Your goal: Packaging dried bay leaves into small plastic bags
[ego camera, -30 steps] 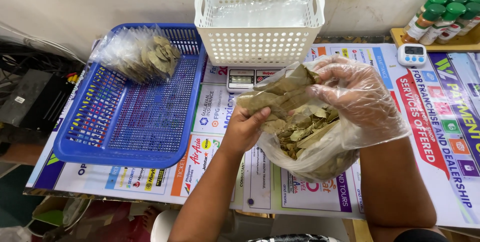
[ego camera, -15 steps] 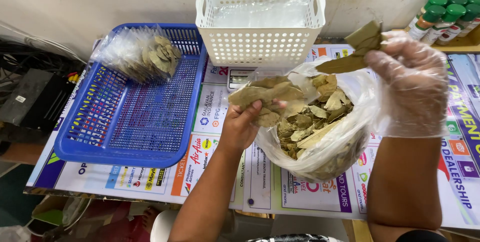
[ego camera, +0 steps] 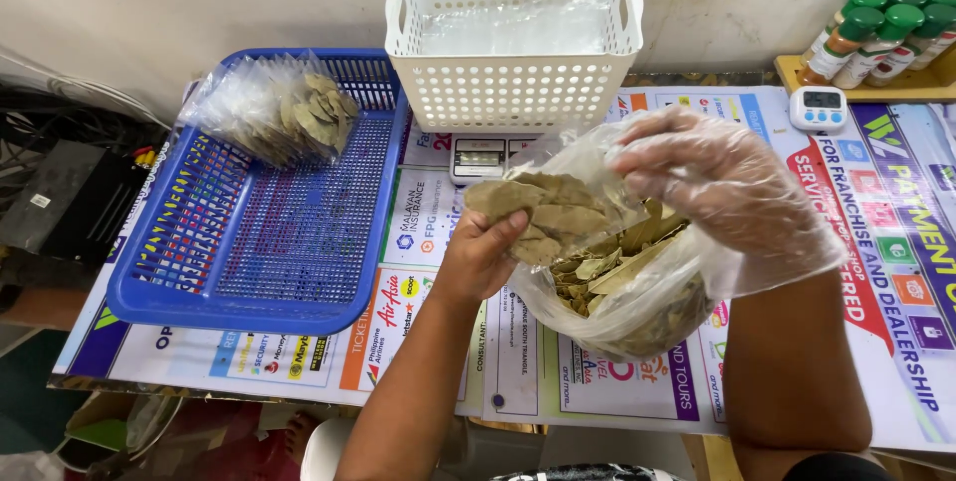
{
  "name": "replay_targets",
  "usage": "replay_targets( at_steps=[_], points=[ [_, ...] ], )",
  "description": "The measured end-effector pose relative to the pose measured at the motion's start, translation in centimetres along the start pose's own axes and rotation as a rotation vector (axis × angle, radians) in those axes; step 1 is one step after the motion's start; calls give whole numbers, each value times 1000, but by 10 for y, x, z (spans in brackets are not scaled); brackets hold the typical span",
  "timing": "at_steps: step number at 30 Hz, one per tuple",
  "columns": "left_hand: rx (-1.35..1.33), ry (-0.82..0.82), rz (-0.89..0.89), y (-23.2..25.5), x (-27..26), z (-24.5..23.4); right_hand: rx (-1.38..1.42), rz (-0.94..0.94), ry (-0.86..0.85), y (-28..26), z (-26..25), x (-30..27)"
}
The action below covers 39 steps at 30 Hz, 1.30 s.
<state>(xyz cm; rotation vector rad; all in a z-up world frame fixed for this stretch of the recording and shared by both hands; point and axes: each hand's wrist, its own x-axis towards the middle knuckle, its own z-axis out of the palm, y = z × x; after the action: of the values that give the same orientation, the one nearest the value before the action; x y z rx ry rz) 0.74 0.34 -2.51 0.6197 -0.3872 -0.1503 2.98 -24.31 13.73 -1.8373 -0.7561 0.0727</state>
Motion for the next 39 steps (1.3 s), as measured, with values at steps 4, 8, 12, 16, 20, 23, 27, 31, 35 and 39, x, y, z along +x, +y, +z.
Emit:
replay_targets(
  at_steps=[4,8,12,16,20,23,27,31,35,39],
  points=[
    [112,-141,69,8,1,15,-117,80,-1,-12,11,5],
    [123,-62,60,9,2,18,-125,-72,64,-15,7,0],
    [134,-34,24,-2,0,4,-161,-31,55,0,3,-1],
    [144,-61,16,1,0,7,-8,-28,-19,-3,5,-2],
    [143,-86,19,6,0,13,-71,-70,2,3,3,-1],
    [195,-150,19,8,0,18,-134,60,-51,-1,5,1],
    [339,-231,41,13,2,25,-200,96,-111,4,15,7],
    [197,-205,-56,5,3,21,-75,-82,-43,18,28,8],
    [41,-80,90,-13,8,5,52,82,-5,-4,35,11],
    [-41,64,143,-12,9,-7,275,91,112,13,22,5]
  ],
)
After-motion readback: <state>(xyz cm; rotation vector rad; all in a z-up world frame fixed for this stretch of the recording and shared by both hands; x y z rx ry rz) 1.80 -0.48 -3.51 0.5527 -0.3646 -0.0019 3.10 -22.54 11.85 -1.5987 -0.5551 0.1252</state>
